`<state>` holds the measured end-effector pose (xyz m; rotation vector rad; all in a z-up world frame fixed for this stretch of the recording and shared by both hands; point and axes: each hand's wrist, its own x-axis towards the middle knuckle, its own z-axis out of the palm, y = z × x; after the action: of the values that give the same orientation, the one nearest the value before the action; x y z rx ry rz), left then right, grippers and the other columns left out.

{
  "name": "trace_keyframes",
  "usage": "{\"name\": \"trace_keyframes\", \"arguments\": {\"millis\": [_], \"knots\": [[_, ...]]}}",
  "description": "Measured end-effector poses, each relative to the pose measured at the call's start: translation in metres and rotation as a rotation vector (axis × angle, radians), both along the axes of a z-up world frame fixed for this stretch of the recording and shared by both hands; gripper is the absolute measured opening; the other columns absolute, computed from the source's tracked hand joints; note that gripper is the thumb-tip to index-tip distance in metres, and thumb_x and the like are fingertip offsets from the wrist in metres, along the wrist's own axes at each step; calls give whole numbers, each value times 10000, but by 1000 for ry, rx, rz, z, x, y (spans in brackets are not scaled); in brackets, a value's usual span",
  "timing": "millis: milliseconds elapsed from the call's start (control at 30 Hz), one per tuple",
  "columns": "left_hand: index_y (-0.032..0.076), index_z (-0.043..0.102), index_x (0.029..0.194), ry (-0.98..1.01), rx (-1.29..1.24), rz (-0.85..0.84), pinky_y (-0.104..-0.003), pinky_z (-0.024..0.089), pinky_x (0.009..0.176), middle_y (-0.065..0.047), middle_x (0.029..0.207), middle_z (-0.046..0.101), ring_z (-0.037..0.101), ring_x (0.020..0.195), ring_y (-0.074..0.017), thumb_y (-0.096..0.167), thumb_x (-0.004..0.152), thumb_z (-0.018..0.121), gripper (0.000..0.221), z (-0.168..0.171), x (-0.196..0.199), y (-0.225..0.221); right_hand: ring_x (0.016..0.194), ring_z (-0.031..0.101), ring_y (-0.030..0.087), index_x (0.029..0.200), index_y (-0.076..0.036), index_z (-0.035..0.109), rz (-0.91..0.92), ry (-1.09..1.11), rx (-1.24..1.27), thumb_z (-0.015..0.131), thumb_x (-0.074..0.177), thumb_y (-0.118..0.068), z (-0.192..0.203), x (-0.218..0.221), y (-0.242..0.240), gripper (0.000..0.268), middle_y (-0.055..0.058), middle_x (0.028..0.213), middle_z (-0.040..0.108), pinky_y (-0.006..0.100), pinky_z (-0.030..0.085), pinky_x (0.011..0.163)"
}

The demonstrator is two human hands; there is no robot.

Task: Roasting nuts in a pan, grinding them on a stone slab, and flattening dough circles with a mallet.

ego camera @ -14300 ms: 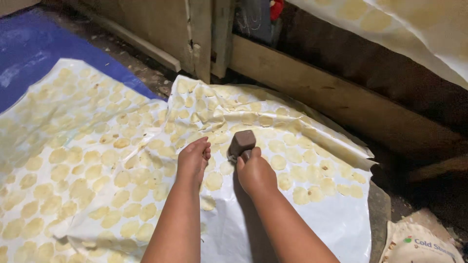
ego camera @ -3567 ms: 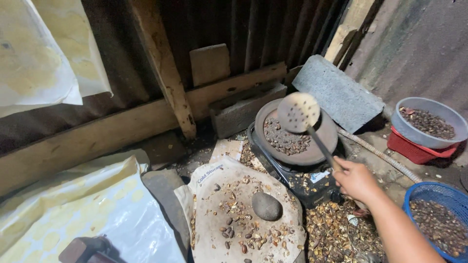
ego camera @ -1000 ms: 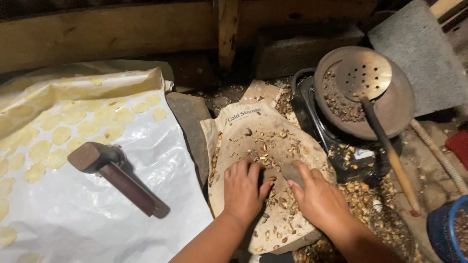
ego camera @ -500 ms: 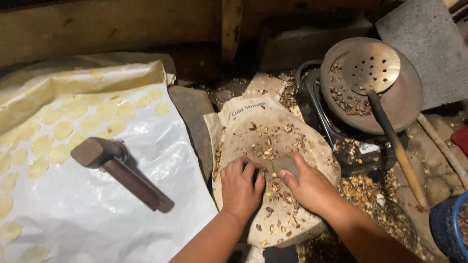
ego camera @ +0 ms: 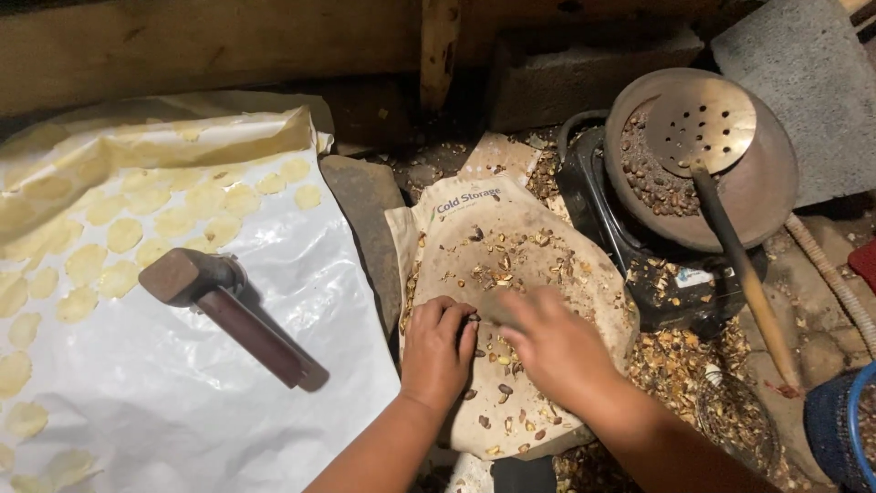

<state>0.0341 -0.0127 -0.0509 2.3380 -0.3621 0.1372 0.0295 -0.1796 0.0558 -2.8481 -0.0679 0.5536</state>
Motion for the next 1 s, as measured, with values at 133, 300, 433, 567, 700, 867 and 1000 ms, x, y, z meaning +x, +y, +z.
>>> {"name": "trace_keyframes", "arguments": {"millis": [133,300,433,567,700,867,1000], "knots": [[99,720,1087,-49,-125,-17,-387,478,882,-70,1055,625,596,970,-290,165,897,692,204,5,9,1,759,672,355,1401,-243,484,95,-224,52,588,929,-313,-8,9,-11,488,145,1010,597,498,547,714],[117,737,1029,-51,-118,-1,-386,470,914,-64,1073,625,590,1004,-286,172,900,693,147,7,-3,4,1073,720,282,1524,-286,261,-259,330,78,419,1031,-355,20,25,3,523,159,1410,534,421,608,996],[147,757,972,-55,-102,55,-367,476,909,-32,1051,616,588,1002,-250,224,886,722,120,2,4,-6,1088,691,341,1529,-212,244,-88,271,-71,421,1033,-394,14,20,-3,557,218,1329,554,466,607,981],[180,777,932,0,-53,54,-395,397,964,-29,1104,605,545,1061,-258,301,854,756,146,-1,8,-13,738,711,236,1541,-295,229,-116,386,-185,426,1024,-425,42,17,8,568,190,1336,553,366,633,680],[79,670,1234,-17,-38,20,-421,442,979,-116,1194,596,555,1096,-318,187,876,699,375,2,1,0,944,702,262,1526,-218,270,-144,64,80,431,999,-312,23,9,11,559,145,1373,506,440,599,914],[71,698,1184,-92,-122,1,-386,477,943,-103,1121,608,579,1021,-294,96,882,677,303,1,4,8,724,746,271,1483,-252,339,-10,71,-56,454,1006,-349,21,12,20,500,203,1338,415,403,679,718],[57,706,1187,-84,-128,1,-361,492,930,-94,1115,607,580,1020,-269,76,890,689,298,3,0,12,1064,704,314,1549,-153,225,-298,273,59,448,1018,-324,11,13,13,600,211,1293,598,448,606,971]]}}
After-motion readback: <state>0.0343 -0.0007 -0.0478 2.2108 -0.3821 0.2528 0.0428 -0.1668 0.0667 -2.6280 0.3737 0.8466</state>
